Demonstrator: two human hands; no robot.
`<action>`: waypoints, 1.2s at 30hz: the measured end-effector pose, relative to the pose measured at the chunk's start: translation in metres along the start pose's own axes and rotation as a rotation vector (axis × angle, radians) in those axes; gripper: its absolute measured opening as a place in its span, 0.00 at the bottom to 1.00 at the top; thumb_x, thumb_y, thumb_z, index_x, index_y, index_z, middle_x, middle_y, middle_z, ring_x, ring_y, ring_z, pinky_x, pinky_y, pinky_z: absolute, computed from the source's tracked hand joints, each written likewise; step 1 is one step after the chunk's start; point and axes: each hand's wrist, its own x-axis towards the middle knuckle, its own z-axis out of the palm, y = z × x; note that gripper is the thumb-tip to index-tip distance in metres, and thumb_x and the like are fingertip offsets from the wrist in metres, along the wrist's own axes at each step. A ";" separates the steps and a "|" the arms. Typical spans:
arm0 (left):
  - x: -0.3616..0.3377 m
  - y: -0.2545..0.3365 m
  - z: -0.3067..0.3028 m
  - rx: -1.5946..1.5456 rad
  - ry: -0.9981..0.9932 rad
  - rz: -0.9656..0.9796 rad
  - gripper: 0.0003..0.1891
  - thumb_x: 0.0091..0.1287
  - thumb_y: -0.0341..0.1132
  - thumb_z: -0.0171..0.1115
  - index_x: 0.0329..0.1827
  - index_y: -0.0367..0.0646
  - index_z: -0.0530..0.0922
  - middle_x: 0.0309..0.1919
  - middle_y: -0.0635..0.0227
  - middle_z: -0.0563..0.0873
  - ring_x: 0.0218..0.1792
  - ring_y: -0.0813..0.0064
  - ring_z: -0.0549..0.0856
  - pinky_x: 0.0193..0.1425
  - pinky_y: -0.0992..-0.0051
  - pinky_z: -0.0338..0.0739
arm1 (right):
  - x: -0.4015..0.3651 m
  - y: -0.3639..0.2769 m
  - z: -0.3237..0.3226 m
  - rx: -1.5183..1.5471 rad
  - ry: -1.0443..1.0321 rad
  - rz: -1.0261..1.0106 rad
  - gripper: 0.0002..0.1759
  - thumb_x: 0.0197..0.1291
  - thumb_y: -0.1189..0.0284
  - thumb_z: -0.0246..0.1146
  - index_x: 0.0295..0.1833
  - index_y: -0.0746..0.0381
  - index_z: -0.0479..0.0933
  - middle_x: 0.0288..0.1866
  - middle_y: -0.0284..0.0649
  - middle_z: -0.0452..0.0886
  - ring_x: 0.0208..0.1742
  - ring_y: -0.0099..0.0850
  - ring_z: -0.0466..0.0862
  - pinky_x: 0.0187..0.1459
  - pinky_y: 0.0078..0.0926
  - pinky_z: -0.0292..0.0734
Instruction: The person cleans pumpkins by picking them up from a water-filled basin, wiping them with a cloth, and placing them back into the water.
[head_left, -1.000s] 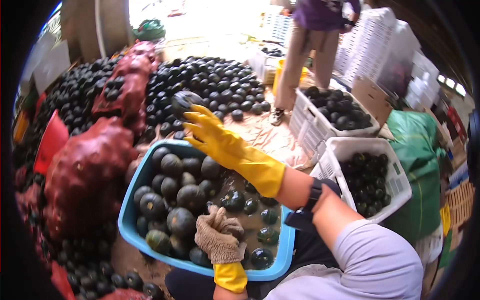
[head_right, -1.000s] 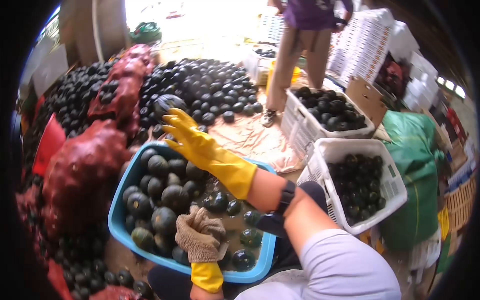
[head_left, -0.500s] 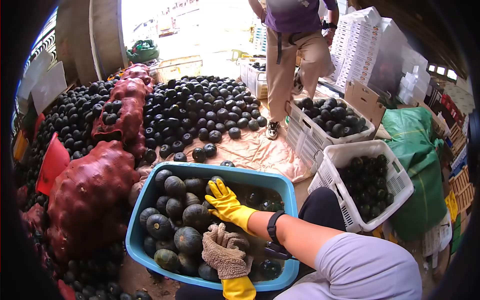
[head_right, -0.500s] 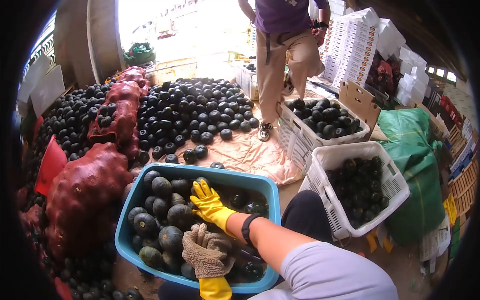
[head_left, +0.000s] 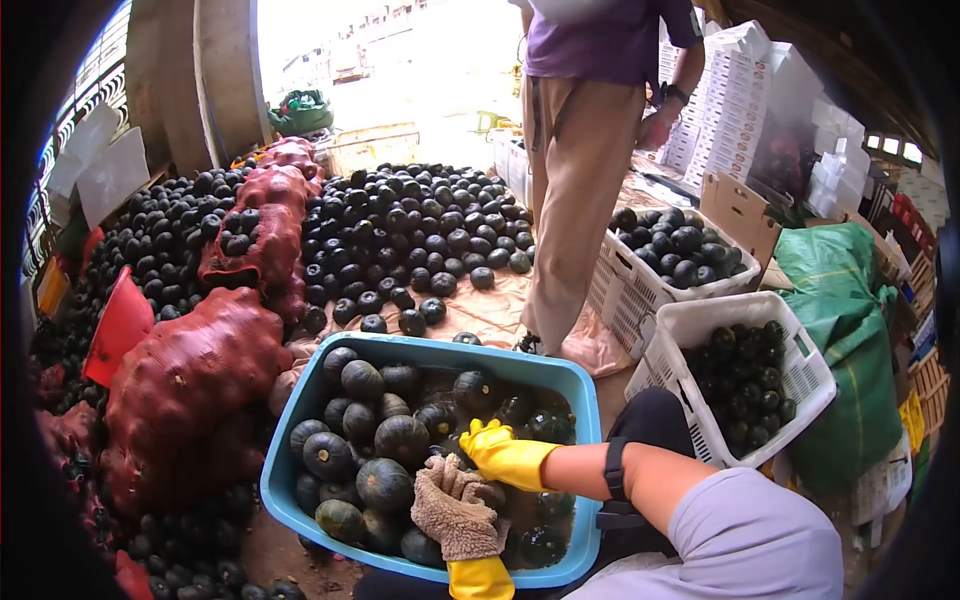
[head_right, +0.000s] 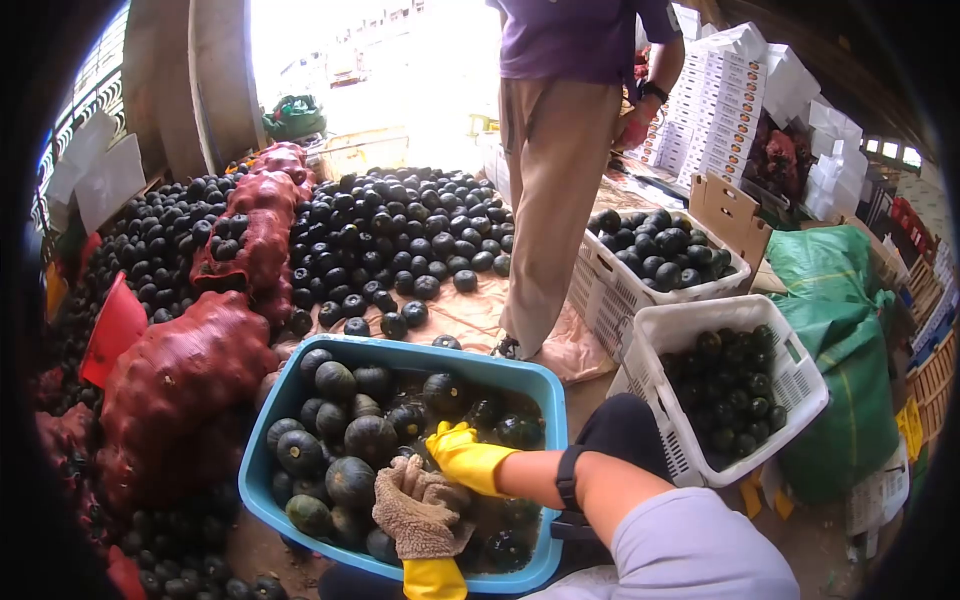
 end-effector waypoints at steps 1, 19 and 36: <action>-0.004 -0.001 0.005 0.017 0.035 0.031 0.09 0.78 0.38 0.58 0.48 0.44 0.84 0.33 0.67 0.87 0.21 0.74 0.79 0.23 0.74 0.80 | 0.013 -0.011 0.012 -0.037 0.067 0.046 0.35 0.63 0.66 0.73 0.77 0.51 0.76 0.83 0.51 0.73 0.74 0.59 0.82 0.63 0.68 0.82; -0.006 -0.003 0.015 0.035 0.103 0.038 0.07 0.77 0.39 0.59 0.43 0.49 0.82 0.29 0.70 0.84 0.18 0.76 0.76 0.19 0.77 0.75 | 0.024 0.004 0.009 0.218 0.149 -0.021 0.25 0.70 0.60 0.68 0.71 0.50 0.83 0.77 0.49 0.80 0.77 0.55 0.77 0.71 0.62 0.76; 0.030 -0.015 -0.027 0.015 -0.171 0.150 0.13 0.81 0.39 0.56 0.50 0.38 0.84 0.43 0.58 0.92 0.23 0.75 0.83 0.25 0.77 0.80 | 0.059 -0.009 0.072 0.102 0.356 0.091 0.33 0.81 0.54 0.54 0.87 0.43 0.65 0.85 0.43 0.73 0.81 0.51 0.73 0.74 0.77 0.64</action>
